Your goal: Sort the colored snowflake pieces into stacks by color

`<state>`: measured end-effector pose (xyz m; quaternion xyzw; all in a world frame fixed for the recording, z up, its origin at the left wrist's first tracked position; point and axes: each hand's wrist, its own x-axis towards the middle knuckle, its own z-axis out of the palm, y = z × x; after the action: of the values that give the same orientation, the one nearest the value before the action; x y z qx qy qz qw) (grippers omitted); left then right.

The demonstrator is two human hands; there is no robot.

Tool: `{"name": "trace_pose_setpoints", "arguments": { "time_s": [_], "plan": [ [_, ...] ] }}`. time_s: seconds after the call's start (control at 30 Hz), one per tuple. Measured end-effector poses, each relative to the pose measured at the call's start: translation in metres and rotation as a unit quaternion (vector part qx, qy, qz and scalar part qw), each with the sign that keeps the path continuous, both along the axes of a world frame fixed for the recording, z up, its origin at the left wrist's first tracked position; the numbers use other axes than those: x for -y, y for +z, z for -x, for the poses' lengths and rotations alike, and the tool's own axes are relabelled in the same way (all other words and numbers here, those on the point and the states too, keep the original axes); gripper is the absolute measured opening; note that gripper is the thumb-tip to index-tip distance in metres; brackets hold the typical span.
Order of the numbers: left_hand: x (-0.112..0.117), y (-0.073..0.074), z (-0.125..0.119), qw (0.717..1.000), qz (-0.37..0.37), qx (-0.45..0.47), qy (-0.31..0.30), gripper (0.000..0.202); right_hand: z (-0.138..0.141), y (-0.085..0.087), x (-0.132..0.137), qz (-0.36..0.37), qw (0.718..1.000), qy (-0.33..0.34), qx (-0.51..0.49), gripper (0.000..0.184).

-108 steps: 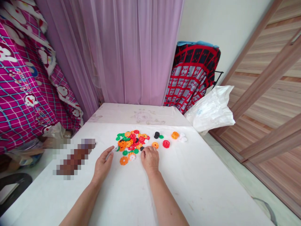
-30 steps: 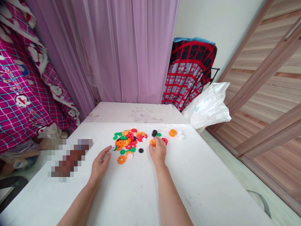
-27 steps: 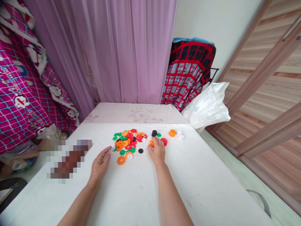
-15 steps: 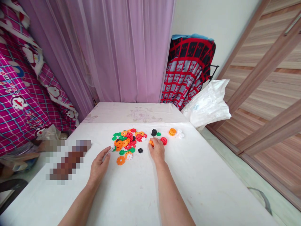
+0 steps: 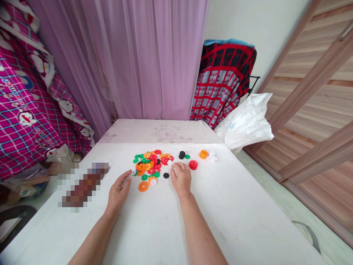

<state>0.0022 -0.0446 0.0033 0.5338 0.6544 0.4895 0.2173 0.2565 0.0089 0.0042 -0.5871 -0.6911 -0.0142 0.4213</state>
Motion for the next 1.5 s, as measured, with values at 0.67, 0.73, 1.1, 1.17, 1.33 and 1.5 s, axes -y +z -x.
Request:
{"name": "trace_pose_setpoints", "arguments": {
  "time_s": [0.67, 0.73, 1.1, 1.17, 1.33, 1.5],
  "plan": [
    [-0.001, 0.0, -0.002, 1.0, -0.018, 0.0, 0.0, 0.035, 0.033, 0.009, 0.031, 0.12, 0.98, 0.083, 0.138, 0.012],
    [0.0, -0.001, -0.002, 1.0, -0.018, 0.001, -0.001, 0.035, 0.03, 0.011, 0.03, 0.11, 0.98, 0.053, 0.156, 0.014],
    [0.0, 0.002, -0.003, 1.0, -0.015, 0.007, -0.003, 0.035, 0.068, 0.018, 0.033, 0.121, 0.975, 0.042, 0.183, 0.016],
    [0.0, 0.001, -0.003, 1.0, -0.013, 0.003, -0.004, 0.036, 0.074, 0.017, 0.033, 0.13, 0.974, 0.038, 0.181, 0.016],
    [0.0, 0.0, -0.001, 1.0, -0.008, -0.007, -0.001, 0.036, 0.069, 0.015, 0.03, 0.112, 0.98, 0.032, 0.16, 0.021],
    [0.0, 0.001, -0.001, 1.0, -0.01, -0.004, -0.002, 0.034, 0.018, 0.018, 0.012, 0.054, 0.992, -0.069, 0.09, 0.025]
  ]
}}
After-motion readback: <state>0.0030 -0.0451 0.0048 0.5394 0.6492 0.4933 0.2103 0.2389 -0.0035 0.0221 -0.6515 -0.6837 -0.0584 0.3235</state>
